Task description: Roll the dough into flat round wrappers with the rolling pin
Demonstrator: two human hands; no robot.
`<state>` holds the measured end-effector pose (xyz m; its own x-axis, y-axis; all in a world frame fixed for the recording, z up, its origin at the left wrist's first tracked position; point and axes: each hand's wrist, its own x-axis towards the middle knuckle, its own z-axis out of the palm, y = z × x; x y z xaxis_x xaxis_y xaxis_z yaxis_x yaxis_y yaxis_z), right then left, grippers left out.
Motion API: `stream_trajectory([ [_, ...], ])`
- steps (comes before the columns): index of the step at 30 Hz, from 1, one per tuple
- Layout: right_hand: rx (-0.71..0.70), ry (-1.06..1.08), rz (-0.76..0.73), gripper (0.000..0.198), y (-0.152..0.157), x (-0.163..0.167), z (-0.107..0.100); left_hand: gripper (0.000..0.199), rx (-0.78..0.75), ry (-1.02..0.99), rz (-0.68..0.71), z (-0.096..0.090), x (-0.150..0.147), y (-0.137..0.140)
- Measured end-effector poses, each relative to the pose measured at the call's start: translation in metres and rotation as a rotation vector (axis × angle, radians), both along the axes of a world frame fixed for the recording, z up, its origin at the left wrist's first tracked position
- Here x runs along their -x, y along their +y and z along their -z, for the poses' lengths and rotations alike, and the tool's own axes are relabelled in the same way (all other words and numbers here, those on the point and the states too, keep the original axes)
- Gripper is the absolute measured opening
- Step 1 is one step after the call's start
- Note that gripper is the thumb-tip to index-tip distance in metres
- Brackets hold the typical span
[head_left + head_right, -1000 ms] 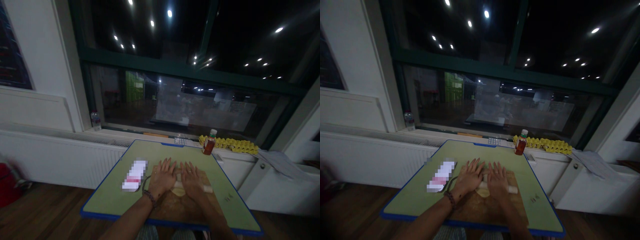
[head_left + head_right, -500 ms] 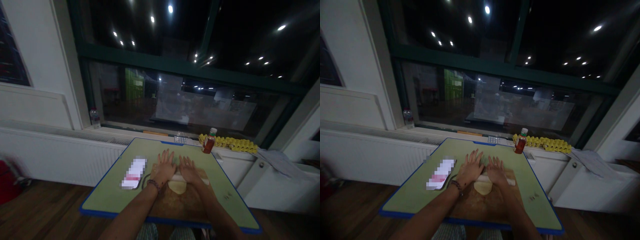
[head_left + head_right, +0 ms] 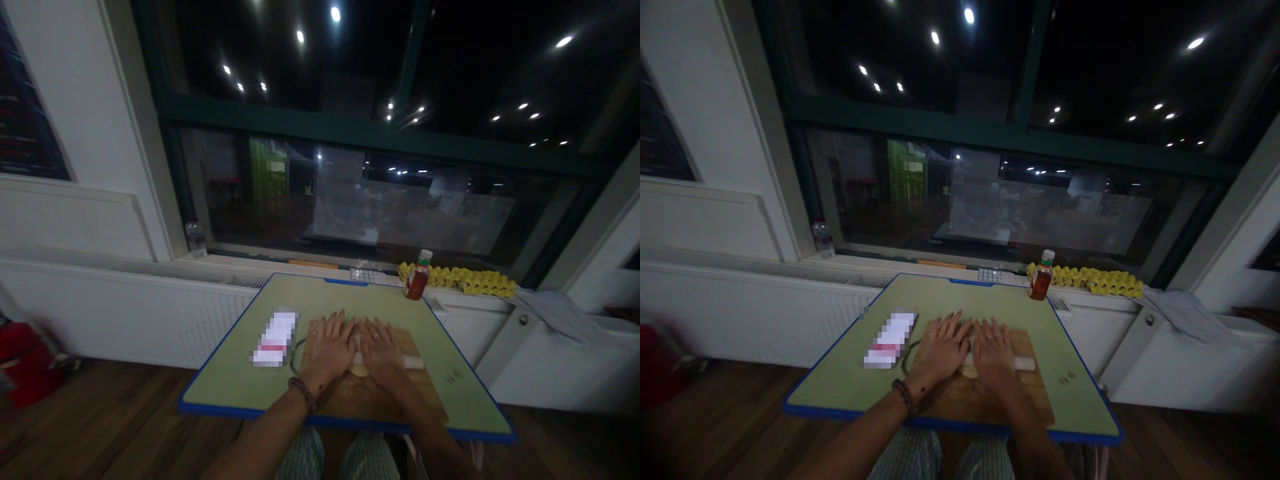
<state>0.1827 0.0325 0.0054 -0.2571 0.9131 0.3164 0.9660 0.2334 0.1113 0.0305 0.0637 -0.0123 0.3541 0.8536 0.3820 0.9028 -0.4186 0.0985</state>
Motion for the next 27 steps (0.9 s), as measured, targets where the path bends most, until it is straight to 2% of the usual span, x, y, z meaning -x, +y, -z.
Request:
stream_trajectory([
  [3, 0.017, 0.009, 0.002, 0.05, -0.015, 0.002, -0.001, 0.048, -0.029, 0.0, 0.028, -0.004, 0.002, -0.009],
  [5, 0.024, 0.009, 0.018, 0.05, -0.015, 0.001, -0.001, 0.048, -0.007, 0.018, 0.059, -0.009, 0.001, -0.005],
  [8, 0.083, -0.028, 0.011, 0.051, 0.003, -0.003, 0.0, 0.052, 0.098, 0.033, 0.08, -0.018, -0.005, 0.013],
  [11, 0.175, -0.038, 0.068, 0.052, 0.034, -0.009, 0.001, 0.057, 0.167, -0.038, -0.008, -0.028, -0.016, 0.035],
  [14, 0.163, -0.007, 0.125, 0.052, 0.057, -0.012, 0.004, 0.06, 0.159, -0.111, -0.09, -0.034, -0.024, 0.05],
  [16, 0.126, 0.001, 0.141, 0.052, 0.06, -0.012, 0.007, 0.06, 0.161, -0.112, -0.106, -0.033, -0.025, 0.052],
  [19, 0.04, -0.016, 0.121, 0.051, 0.045, -0.008, 0.007, 0.056, 0.157, -0.034, -0.066, -0.027, -0.019, 0.042],
  [21, -0.009, -0.031, 0.068, 0.051, 0.026, -0.002, 0.005, 0.051, 0.117, 0.041, 0.024, -0.022, -0.012, 0.028],
  [23, -0.051, -0.002, 0.101, 0.05, 0.005, 0.006, 0.002, 0.048, 0.065, 0.091, 0.112, -0.02, -0.004, 0.011],
  [27, -0.104, 0.043, 0.142, 0.049, -0.024, 0.019, 0.001, 0.048, -0.021, 0.075, 0.135, -0.02, 0.006, -0.014],
])
